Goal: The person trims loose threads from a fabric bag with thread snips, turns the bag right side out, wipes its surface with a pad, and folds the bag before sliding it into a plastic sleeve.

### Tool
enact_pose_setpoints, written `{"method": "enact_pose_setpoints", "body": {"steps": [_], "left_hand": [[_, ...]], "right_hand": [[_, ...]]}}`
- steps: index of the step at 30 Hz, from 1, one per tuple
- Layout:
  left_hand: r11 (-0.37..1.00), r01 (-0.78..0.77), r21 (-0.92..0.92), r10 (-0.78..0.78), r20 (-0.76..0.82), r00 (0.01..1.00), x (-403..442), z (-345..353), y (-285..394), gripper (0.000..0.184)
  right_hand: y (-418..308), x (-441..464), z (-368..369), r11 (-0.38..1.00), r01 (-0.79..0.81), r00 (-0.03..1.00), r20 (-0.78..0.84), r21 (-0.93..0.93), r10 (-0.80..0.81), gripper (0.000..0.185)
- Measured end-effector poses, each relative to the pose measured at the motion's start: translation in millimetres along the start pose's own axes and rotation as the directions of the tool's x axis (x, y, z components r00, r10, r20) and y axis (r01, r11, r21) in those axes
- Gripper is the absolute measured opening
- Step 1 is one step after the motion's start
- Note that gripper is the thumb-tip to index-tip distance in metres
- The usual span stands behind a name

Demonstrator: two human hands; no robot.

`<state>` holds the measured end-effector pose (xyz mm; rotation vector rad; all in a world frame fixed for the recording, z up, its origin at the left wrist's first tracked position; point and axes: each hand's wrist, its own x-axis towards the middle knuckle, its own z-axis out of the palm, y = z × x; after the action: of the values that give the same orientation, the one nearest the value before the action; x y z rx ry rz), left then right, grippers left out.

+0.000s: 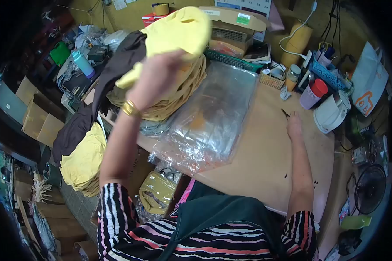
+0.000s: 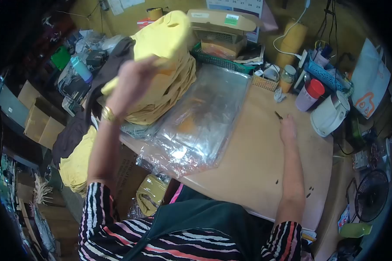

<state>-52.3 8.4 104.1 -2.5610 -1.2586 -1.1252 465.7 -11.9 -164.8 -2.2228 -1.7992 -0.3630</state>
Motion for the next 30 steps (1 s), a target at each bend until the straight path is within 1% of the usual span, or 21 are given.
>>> {"method": "enact_pose_setpoints", "body": {"steps": [2, 3, 5, 6, 7, 8, 9, 10, 11, 13, 15, 16, 18, 19, 21, 23, 25, 27, 28, 29, 30], "left_hand": [[0.998, -0.029, -0.059, 0.037, 0.137, 0.99, -30.7, 34.3, 65.3, 0.032], [0.99, -0.044, -0.136, 0.083, 0.299, 0.951, -50.3, 47.8, 96.4, 0.041], [0.944, -0.29, -0.155, 0.329, 0.431, 0.84, -96.1, 65.3, 141.5, 0.053], [0.941, -0.268, -0.206, 0.337, 0.531, 0.778, -109.3, 69.4, 148.4, 0.058], [0.936, -0.243, -0.255, 0.351, 0.626, 0.697, -120.7, 75.7, 151.2, 0.064], [0.937, -0.246, -0.246, 0.348, 0.626, 0.698, -135.4, 95.1, 143.8, 0.065], [0.951, -0.249, -0.181, 0.306, 0.652, 0.694, -146.2, 111.4, 137.5, 0.067], [0.968, -0.212, -0.138, 0.249, 0.666, 0.703, -161.2, 135.1, 131.6, 0.068], [0.98, -0.176, -0.093, 0.192, 0.678, 0.71, -173.5, 154.6, 129.1, 0.069], [0.983, -0.152, -0.104, 0.181, 0.682, 0.709, -183.4, 177.2, 144.3, 0.071], [0.985, -0.129, -0.115, 0.173, 0.69, 0.703, -185.4, 194.6, 166.5, 0.073], [0.984, -0.081, -0.158, 0.166, 0.661, 0.732, -185.0, 203.3, 179.9, 0.074], [0.973, -0.044, -0.226, 0.173, 0.591, 0.788, -184.5, 214.3, 198.4, 0.074], [0.969, -0.055, -0.239, 0.191, 0.594, 0.781, -183.9, 214.8, 198.9, 0.074], [0.962, -0.017, -0.273, 0.177, 0.576, 0.798, -181.9, 208.5, 185.6, 0.066], [0.883, -0.001, -0.469, 0.188, 0.353, 0.917, -181.4, 197.7, 153.4, 0.033], [0.899, 0.086, -0.43, 0.033, 0.261, 0.965, -167.6, 170.9, 131.2, 0.019], [0.895, 0.16, -0.417, -0.068, 0.227, 0.972, -160.7, 170.5, 105.1, 0.009], [0.867, 0.233, -0.44, -0.139, 0.234, 0.962, -156.9, 174.7, 101.1, 0.008], [0.833, 0.301, -0.464, -0.208, 0.242, 0.948, -152.4, 180.5, 96.9, 0.007], [0.837, 0.232, -0.496, -0.14, 0.215, 0.966, -145.7, 190.4, 95.4, 0.009]], "right_hand": [[12.2, -2.7, 2.1, 0.998, 0.05, 0.999, 0.002, 0.049, -0.05, 0.016], [17.9, -8.1, -4.1, 0.998, -0.003, 1.0, 0.014, 0.07, 0.002, 0.014], [37.5, -21.8, -10.8, 0.995, -0.069, 0.997, 0.03, 0.078, 0.067, 0.013], [59.3, -24.7, -12.7, 0.894, -0.236, 0.972, 0.091, 0.382, 0.218, 0.013], [71.0, -33.3, -18.0, 0.673, -0.383, 0.92, 0.194, 0.633, 0.342, 0.018], [81.8, -43.9, -22.8, 0.67, -0.399, 0.912, 0.194, 0.626, 0.361, 0.018], [86.6, -56.4, -41.2, 0.322, -0.35, 0.886, 0.2, 0.88, 0.418, 0.016], [86.5, -67.8, -65.0, -0.076, -0.21, 0.857, 0.221, 0.975, 0.466, 0.015], [77.4, -78.6, -95.7, -0.069, -0.212, 0.848, 0.219, 0.975, 0.483, 0.015], [37.9, -100.0, -158.2, -0.323, -0.087, 0.834, 0.246, 0.942, 0.495, 0.022], [1.9, -123.7, -181.3, -0.275, -0.092, 0.887, 0.204, 0.957, 0.414, 0.026], [-1.8, -137.0, -163.7, -0.127, -0.325, 0.862, 0.349, 0.937, 0.367, 0.027], [-56.7, -157.9, -148.7, 0.396, -0.479, 0.865, 0.344, 0.783, 0.365, 0.025], [-98.7, -168.1, -151.2, 0.705, -0.382, 0.922, 0.204, 0.598, 0.328, 0.023], [-90.0, -198.2, -111.6, 0.948, -0.066, 0.997, 0.062, 0.31, 0.049, 0.028], [-73.3, -214.2, -114.0, 0.916, -0.027, 0.999, 0.032, 0.401, 0.016, 0.029], [-58.0, -216.1, -123.7, 0.871, 0.023, 0.999, 0.013, 0.49, -0.033, 0.03], [-50.8, -199.9, -148.8, 0.842, -0.119, 0.924, 0.37, 0.526, -0.101, 0.024], [-54.8, -185.2, -149.4, 0.818, -0.04, 0.927, 0.326, 0.574, -0.184, 0.017], [-71.4, -164.5, -160.9, 0.809, -0.13, 0.911, 0.39, 0.574, -0.13, 0.018], [-92.5, -144.4, -169.5, 0.793, -0.223, 0.886, 0.457, 0.566, -0.077, 0.021]]}}
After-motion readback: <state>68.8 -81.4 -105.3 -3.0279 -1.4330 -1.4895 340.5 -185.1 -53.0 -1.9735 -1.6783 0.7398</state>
